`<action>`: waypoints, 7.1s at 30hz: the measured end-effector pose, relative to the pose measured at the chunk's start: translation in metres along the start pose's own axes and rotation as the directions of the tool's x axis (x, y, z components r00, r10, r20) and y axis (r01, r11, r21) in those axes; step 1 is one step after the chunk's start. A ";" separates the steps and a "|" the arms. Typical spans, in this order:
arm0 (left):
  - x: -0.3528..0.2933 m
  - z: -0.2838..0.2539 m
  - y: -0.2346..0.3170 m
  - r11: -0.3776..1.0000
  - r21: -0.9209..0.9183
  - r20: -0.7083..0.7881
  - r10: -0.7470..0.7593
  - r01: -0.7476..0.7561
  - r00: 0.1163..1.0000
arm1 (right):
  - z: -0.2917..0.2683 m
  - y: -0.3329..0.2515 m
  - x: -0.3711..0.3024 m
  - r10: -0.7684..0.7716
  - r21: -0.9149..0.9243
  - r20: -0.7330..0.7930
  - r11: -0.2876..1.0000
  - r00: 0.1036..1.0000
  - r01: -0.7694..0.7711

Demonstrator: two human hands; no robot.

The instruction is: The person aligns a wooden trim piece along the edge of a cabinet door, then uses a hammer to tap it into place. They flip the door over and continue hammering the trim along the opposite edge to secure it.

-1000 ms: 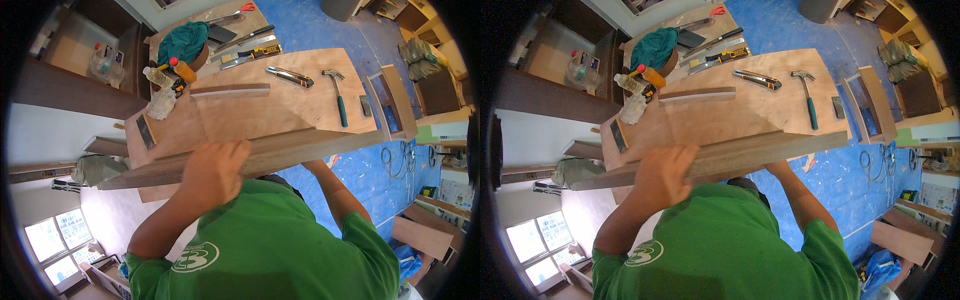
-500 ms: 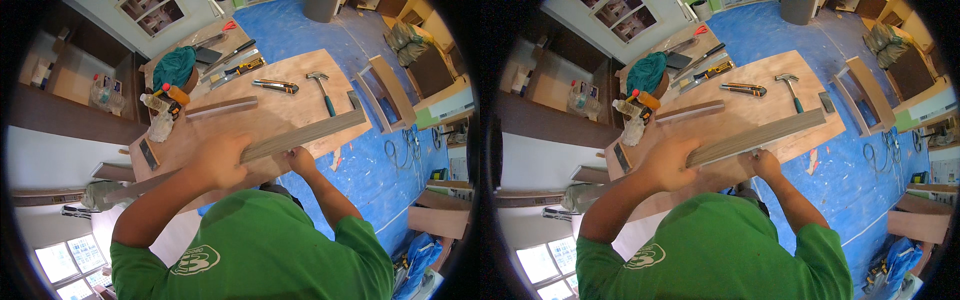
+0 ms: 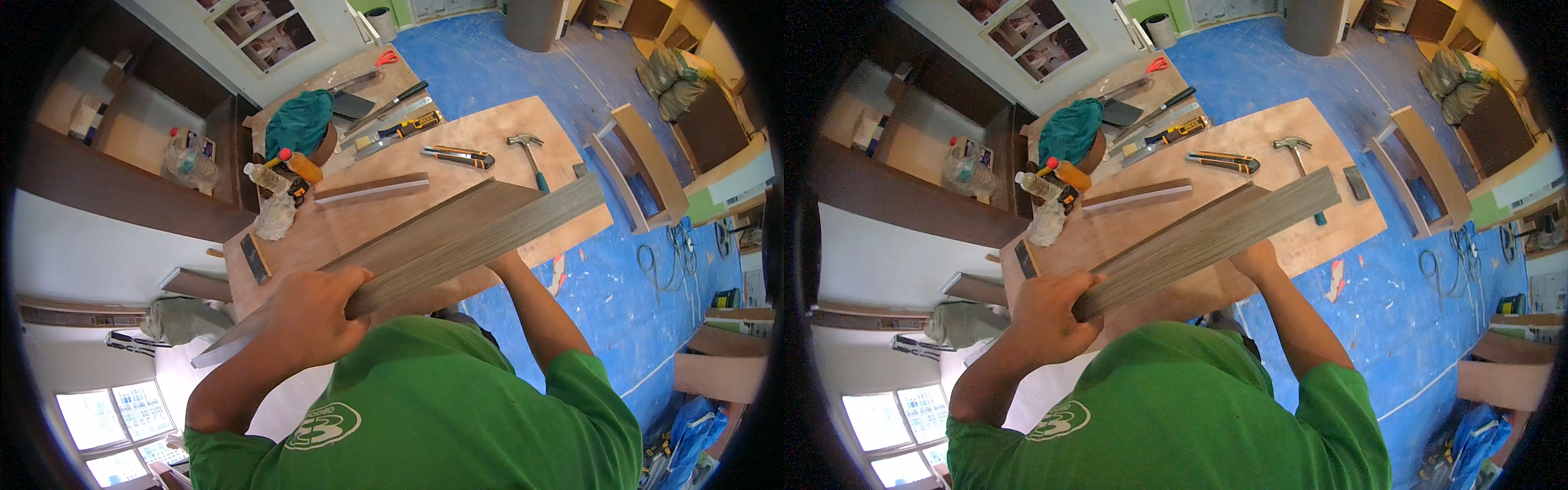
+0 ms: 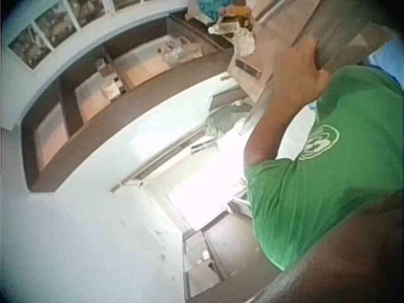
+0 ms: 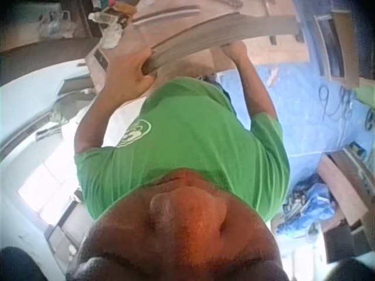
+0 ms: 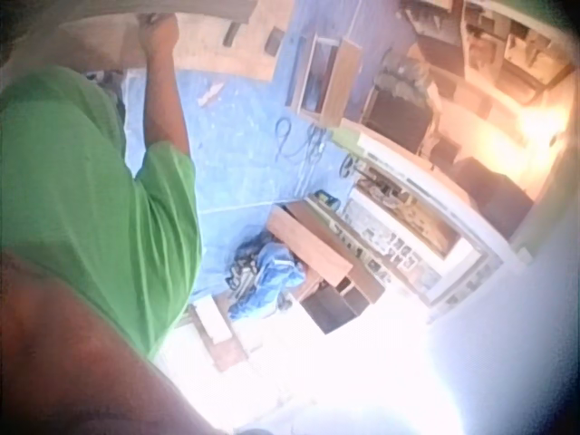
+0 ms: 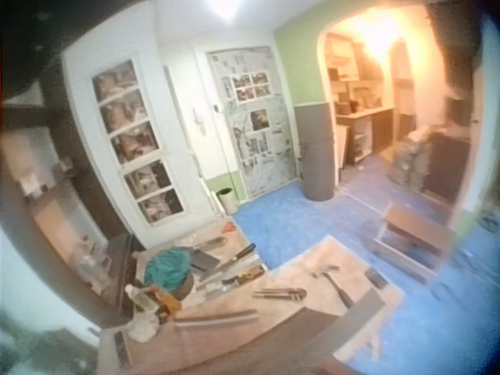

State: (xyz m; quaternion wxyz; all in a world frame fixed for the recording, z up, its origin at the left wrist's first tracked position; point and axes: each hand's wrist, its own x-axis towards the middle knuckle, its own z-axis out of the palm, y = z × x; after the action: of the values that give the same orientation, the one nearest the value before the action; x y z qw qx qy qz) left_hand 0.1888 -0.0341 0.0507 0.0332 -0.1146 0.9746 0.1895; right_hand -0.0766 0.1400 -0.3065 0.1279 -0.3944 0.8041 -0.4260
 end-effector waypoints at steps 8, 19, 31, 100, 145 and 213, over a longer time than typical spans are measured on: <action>-0.029 -0.007 0.000 0.998 0.007 -0.169 0.059 -0.059 0.984 | -0.017 -0.032 0.055 -0.153 0.123 -0.073 0.979 0.986 0.161; -0.056 -0.017 -0.002 0.998 0.053 -0.300 0.060 -0.046 0.952 | -0.028 -0.081 0.099 -0.170 0.222 -0.094 0.957 0.981 0.187; -0.075 -0.023 0.000 0.998 0.063 -0.343 0.030 -0.009 0.939 | -0.015 -0.103 0.107 -0.170 0.258 -0.059 0.949 0.984 0.179; -0.316 0.148 -0.387 -0.184 -0.426 0.763 -0.599 0.886 0.242 | -0.005 -0.050 -0.074 0.371 -0.016 0.073 0.928 0.926 -0.371; -0.405 0.126 -0.392 0.248 -0.914 -0.130 -0.930 0.322 0.345 | -0.225 -0.282 0.131 -0.256 0.758 0.276 0.650 0.926 -0.047; -0.244 0.117 -0.153 0.663 -0.639 0.128 -0.408 0.390 0.904 | 0.001 -0.083 0.037 0.549 0.977 -0.114 0.212 0.828 -0.006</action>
State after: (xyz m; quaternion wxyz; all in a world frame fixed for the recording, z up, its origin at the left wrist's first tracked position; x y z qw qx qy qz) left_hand 0.4647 -0.0761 -0.0862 0.0192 -0.3317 0.7980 0.5028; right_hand -0.0561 0.0850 -0.2369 0.2289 0.0293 0.4462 -0.8646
